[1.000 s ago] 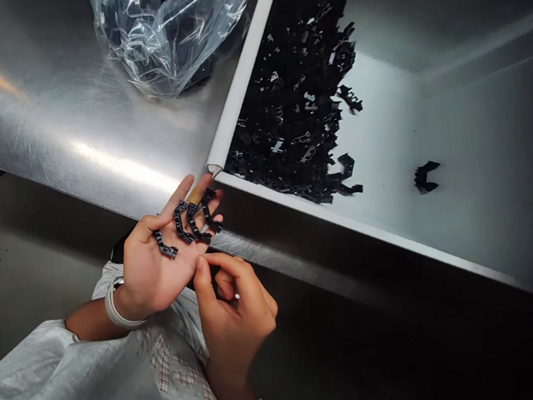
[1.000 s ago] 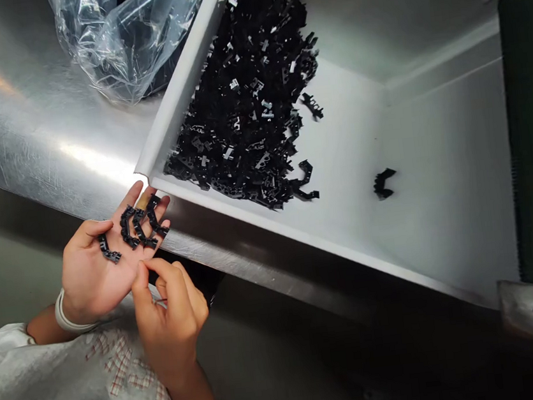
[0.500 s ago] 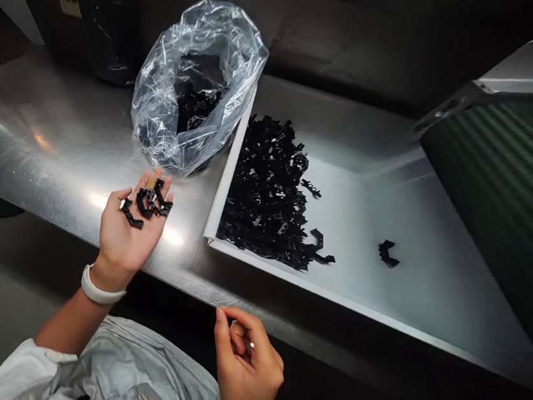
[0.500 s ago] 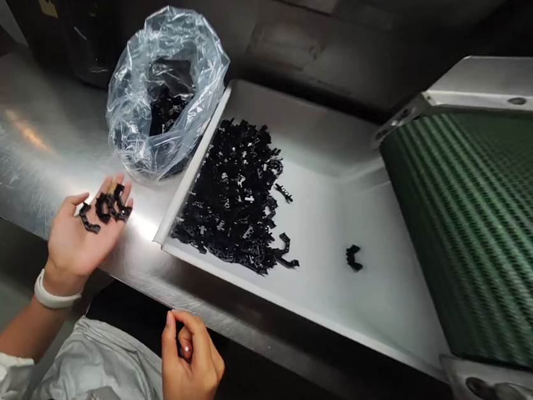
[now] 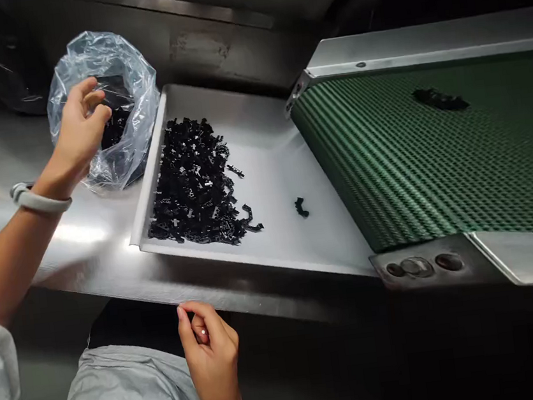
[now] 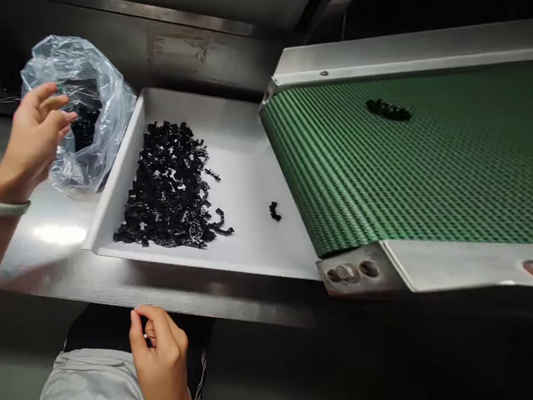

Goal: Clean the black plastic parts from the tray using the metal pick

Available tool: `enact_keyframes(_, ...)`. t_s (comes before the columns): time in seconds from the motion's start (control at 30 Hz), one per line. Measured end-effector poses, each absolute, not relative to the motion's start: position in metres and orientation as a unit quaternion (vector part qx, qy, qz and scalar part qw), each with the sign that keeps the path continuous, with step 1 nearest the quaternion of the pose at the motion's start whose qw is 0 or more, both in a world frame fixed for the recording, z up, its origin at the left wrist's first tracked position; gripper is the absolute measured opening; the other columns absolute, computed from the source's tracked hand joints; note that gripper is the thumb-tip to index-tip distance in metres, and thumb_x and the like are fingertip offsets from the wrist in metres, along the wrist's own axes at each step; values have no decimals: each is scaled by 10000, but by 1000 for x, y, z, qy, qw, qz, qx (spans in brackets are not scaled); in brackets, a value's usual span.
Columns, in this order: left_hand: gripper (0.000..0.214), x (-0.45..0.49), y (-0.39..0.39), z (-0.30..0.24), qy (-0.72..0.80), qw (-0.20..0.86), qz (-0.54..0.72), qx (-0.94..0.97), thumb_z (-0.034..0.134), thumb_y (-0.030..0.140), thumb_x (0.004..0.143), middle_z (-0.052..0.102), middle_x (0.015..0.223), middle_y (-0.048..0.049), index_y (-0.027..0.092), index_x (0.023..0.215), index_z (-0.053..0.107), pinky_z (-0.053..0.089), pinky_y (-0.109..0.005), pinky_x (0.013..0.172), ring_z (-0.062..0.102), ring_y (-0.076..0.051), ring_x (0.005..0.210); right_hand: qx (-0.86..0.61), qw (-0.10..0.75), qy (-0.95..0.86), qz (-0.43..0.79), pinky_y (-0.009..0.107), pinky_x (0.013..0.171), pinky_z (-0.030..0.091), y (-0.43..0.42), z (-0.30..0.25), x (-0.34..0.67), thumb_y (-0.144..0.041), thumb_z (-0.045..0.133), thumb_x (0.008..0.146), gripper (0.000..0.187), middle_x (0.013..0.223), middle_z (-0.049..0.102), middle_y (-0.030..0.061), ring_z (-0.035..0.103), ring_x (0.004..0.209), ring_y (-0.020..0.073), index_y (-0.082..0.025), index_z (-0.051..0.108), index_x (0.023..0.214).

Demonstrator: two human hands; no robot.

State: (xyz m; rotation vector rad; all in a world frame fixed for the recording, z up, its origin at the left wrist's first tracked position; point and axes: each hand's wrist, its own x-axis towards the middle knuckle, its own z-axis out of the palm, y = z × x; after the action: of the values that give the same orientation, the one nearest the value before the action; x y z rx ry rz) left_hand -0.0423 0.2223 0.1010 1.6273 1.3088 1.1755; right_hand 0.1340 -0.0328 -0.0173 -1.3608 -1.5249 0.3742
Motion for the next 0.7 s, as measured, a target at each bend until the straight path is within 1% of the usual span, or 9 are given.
enact_keyframes(0.03, 473, -38, 210, 102, 479, 313, 494, 654, 520, 254, 947, 474, 1541, -34, 329, 1408, 444, 341, -453, 1200, 478, -225, 1386, -560, 506, -635, 163, 172, 473, 406, -31, -17, 134, -115, 589, 935, 104, 619, 565, -45, 472, 499, 69, -175, 645, 872)
enact_keyframes(0.1, 421, -25, 188, 106, 417, 300, 451, 730, 620, 234, 880, 636, 1353, -56, 258, 1297, 566, 445, -416, 1109, 643, -217, 1152, -550, 501, -642, 185, 182, 476, 408, -29, -17, 132, -119, 574, 941, 121, 630, 596, -32, 490, 504, 73, -172, 647, 861)
enact_keyframes(0.17, 366, -7, 175, 105, 294, 243, 219, 898, 598, 255, 890, 721, 1191, -59, 241, 1255, 624, 503, -410, 977, 680, -231, 1037, -541, 495, -648, 205, 188, 471, 408, -28, -15, 130, -127, 568, 942, 133, 627, 607, -30, 490, 494, 74, -176, 655, 853)
enact_keyframes(0.23, 323, 13, 175, 98, 242, 204, 65, 946, 572, 282, 909, 722, 1198, -92, 231, 1213, 672, 486, -423, 963, 674, -272, 1065, -535, 490, -652, 219, 192, 462, 406, -29, -14, 127, -131, 569, 938, 136, 623, 614, -31, 484, 482, 74, -180, 665, 854)
enact_keyframes(0.27, 342, 22, 178, 93, 243, 189, 42, 950, 601, 307, 893, 698, 1256, -116, 225, 1216, 677, 465, -437, 987, 655, -303, 1118, -533, 487, -655, 225, 194, 462, 408, -29, -14, 127, -132, 568, 936, 137, 622, 618, -30, 483, 480, 75, -180, 670, 857)
enact_keyframes(0.33, 506, 37, 188, 82, 262, 161, 21, 951, 685, 386, 837, 611, 1402, -170, 208, 1308, 635, 423, -490, 1031, 579, -387, 1238, -530, 480, -659, 235, 200, 469, 416, -32, -14, 127, -140, 561, 937, 142, 624, 627, -22, 490, 485, 82, -177, 678, 866)
enact_keyframes(0.4, 634, 48, 195, 73, 286, 166, -16, 944, 743, 463, 772, 576, 1434, -198, 199, 1335, 617, 424, -517, 1014, 544, -430, 1251, -533, 472, -659, 242, 206, 475, 418, -35, -17, 130, -155, 547, 945, 156, 623, 632, -17, 497, 490, 88, -178, 684, 872)
enact_keyframes(0.53, 471, 57, 194, 66, 327, 198, -58, 922, 727, 432, 761, 618, 1331, -191, 198, 1168, 692, 458, -488, 949, 575, -393, 1150, -553, 465, -647, 245, 216, 472, 396, -39, -22, 138, -170, 533, 953, 183, 618, 630, -13, 495, 487, 92, -175, 690, 859)
enact_keyframes(0.7, 404, 55, 181, 70, 306, 144, -111, 935, 615, 396, 842, 601, 1275, -194, 189, 1185, 665, 474, -496, 845, 597, -386, 1045, -561, 467, -635, 253, 219, 476, 392, -38, -24, 144, -165, 544, 946, 170, 614, 618, -18, 484, 485, 90, -172, 685, 851)
